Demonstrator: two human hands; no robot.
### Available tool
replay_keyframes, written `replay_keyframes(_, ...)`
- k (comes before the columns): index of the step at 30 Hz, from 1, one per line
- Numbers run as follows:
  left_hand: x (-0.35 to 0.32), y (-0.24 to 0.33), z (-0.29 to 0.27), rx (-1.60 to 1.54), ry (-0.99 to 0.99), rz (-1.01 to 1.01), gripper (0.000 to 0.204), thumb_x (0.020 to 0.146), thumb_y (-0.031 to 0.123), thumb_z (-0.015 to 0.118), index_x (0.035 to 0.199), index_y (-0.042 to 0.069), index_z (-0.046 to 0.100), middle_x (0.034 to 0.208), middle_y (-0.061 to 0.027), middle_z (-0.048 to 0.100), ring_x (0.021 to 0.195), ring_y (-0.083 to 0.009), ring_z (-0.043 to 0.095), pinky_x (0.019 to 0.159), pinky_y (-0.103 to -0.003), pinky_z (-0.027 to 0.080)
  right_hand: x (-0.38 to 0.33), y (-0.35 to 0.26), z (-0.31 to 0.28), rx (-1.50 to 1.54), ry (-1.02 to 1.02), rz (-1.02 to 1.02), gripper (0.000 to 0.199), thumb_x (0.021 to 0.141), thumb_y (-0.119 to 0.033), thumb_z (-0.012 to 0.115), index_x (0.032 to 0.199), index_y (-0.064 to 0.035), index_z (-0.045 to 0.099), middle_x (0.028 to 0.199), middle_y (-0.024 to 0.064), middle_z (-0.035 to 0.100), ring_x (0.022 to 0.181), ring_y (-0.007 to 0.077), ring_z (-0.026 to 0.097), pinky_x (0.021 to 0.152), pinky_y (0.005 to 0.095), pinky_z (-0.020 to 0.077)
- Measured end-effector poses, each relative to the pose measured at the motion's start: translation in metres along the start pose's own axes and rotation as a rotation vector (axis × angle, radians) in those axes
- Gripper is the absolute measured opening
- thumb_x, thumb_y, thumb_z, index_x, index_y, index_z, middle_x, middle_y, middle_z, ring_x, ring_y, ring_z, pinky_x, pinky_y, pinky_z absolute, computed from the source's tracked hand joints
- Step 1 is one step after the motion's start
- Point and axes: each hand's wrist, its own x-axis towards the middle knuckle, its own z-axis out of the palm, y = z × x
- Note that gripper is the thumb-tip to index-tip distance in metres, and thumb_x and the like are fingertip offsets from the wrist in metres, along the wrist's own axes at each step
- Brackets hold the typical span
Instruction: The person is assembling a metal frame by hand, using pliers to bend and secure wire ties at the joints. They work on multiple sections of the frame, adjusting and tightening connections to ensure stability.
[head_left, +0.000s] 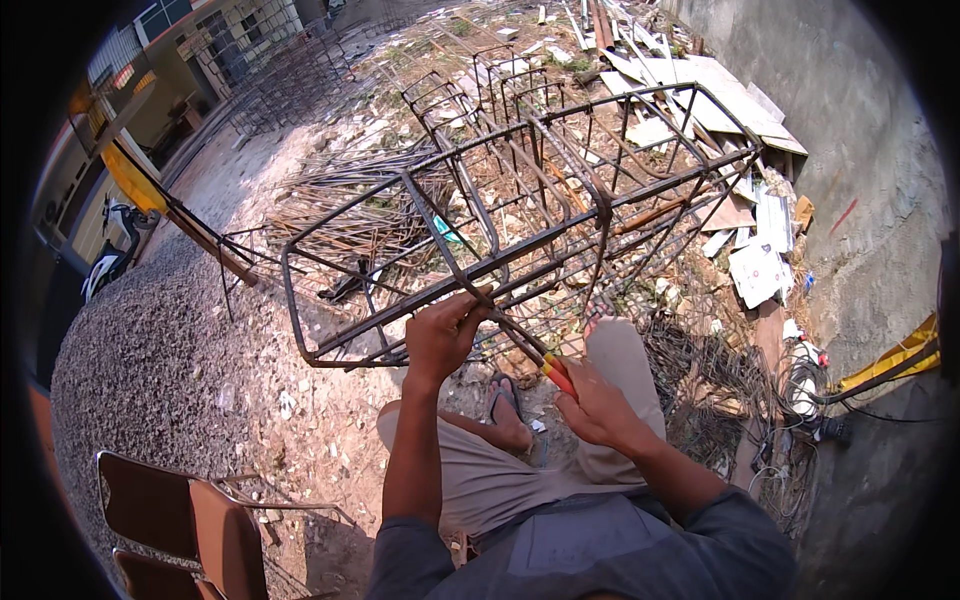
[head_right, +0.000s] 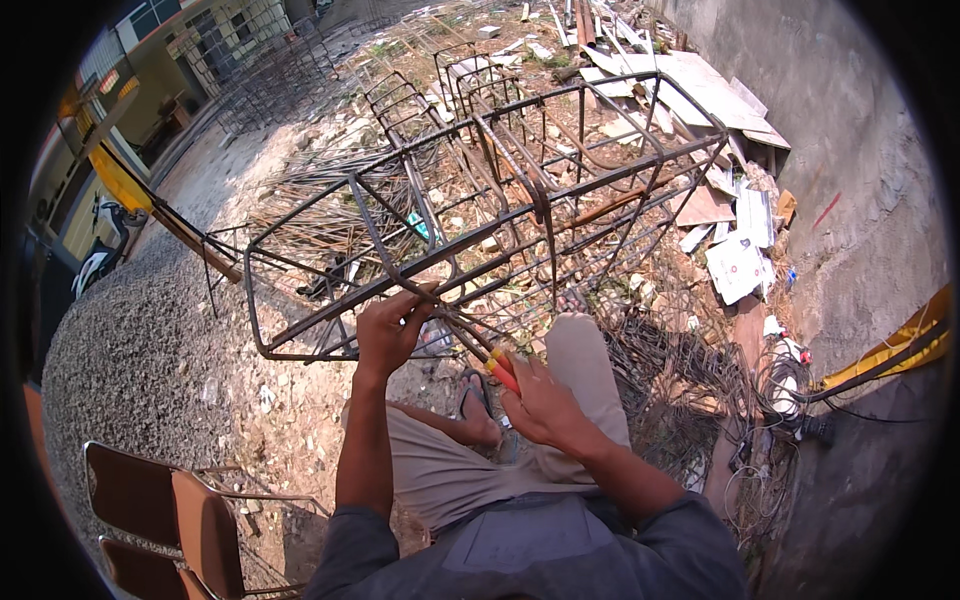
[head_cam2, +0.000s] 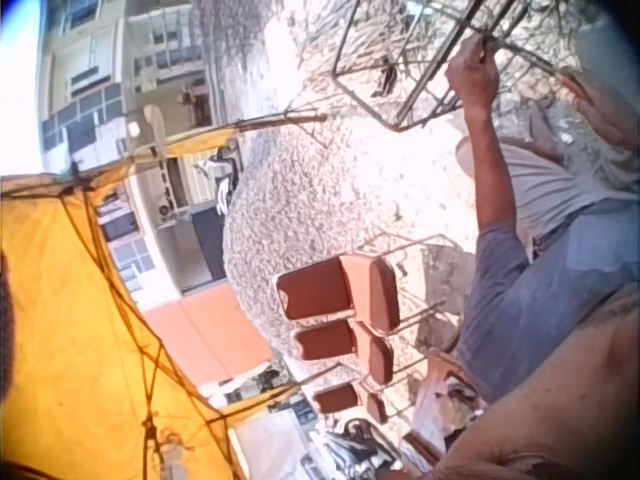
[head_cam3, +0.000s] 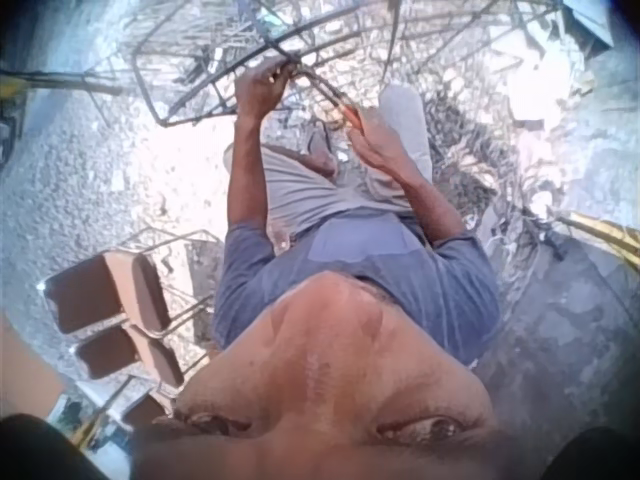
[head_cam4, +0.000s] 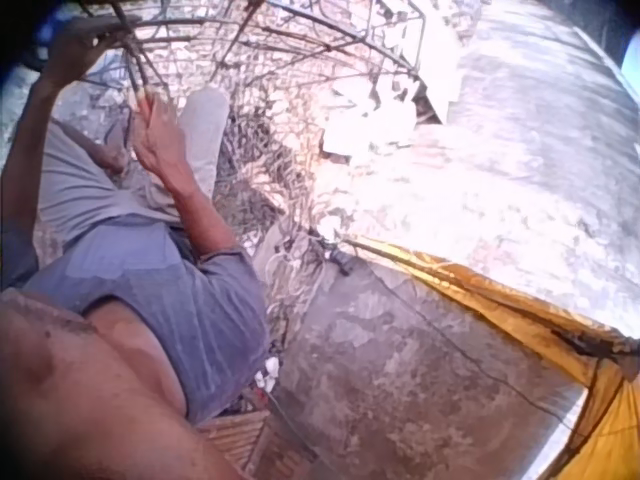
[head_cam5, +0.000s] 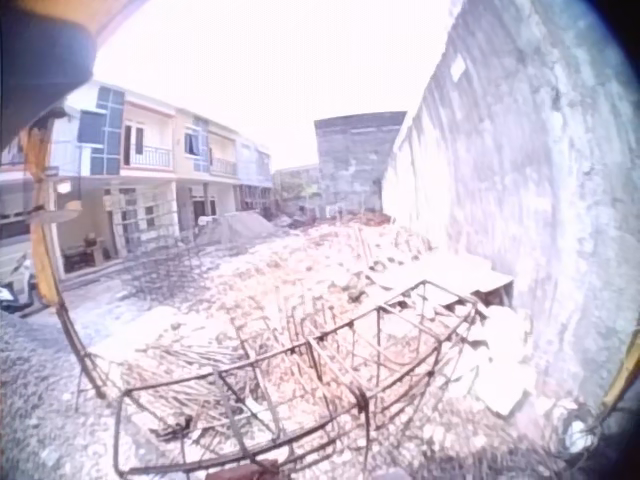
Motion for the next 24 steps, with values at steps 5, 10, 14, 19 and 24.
replay_keyframes(5, 0.001, 0.005, -0.004, 0.005, 0.002, 0.003, 0.022, 0.094, 0.025, 0.074, 0.115, 0.023, 0.079, 0.089, -0.0006, 0.077, 0.069, -0.0215, 0.072, 0.058, -0.033, 0.051, 0.013, -0.008, 0.000, 0.456, -0.304, 0.273, 0.047, 0.105, -0.046, 0.054, 0.122, -0.0031, 0.056, 0.087, 0.0075, 0.063, 0.071, 0.0199, 0.063, 0.062, 0.0379, 0.0520)
replay_keyframes(10, -0.001, 0.009, -0.005, 0.002, -0.020, -0.026, 0.024, 0.093, 0.021, 0.075, 0.117, 0.021, 0.079, 0.092, -0.0042, 0.078, 0.071, -0.0206, 0.074, 0.060, -0.030, 0.053, 0.012, 0.013, 0.006, 1.646, -0.772, 0.571, 0.060, 0.105, -0.062, 0.043, 0.117, -0.0057, 0.057, 0.081, 0.0047, 0.060, 0.061, 0.0149, 0.058, 0.053, 0.0316, 0.0487)
replay_keyframes(14, -0.001, 0.015, -0.006, 0.004, -0.023, -0.009, 0.026, 0.092, 0.018, 0.076, 0.117, 0.019, 0.079, 0.096, -0.0063, 0.079, 0.074, -0.0201, 0.075, 0.061, -0.030, 0.054, 0.006, 0.024, 0.017, 1.808, -0.867, 0.512, 0.061, 0.104, -0.062, 0.049, 0.123, -0.0045, 0.054, 0.082, 0.0052, 0.061, 0.061, 0.0164, 0.061, 0.052, 0.0320, 0.0495)
replay_keyframes(19, -0.001, 0.012, -0.006, -0.036, -0.033, -0.018, 0.027, 0.091, 0.016, 0.076, 0.117, 0.018, 0.079, 0.097, -0.0063, 0.079, 0.075, -0.0204, 0.075, 0.062, -0.030, 0.055, -0.005, -0.018, -0.003, 0.585, -0.309, 0.212, 0.063, 0.093, -0.041, 0.071, 0.136, -0.0001, 0.048, 0.089, 0.0116, 0.065, 0.066, 0.0286, 0.068, 0.059, 0.0407, 0.0544)
replay_keyframes(24, 0.003, 0.007, -0.005, 0.001, -0.028, -0.003, 0.027, 0.092, 0.014, 0.075, 0.119, 0.017, 0.079, 0.099, -0.0073, 0.079, 0.079, -0.0212, 0.076, 0.065, -0.031, 0.056, -0.014, -0.034, 0.007, -0.095, 0.108, 0.081, 0.077, 0.088, -0.026, 0.071, 0.149, 0.0047, 0.035, 0.114, 0.0270, 0.065, 0.093, 0.0449, 0.069, 0.080, 0.0491, 0.0561)
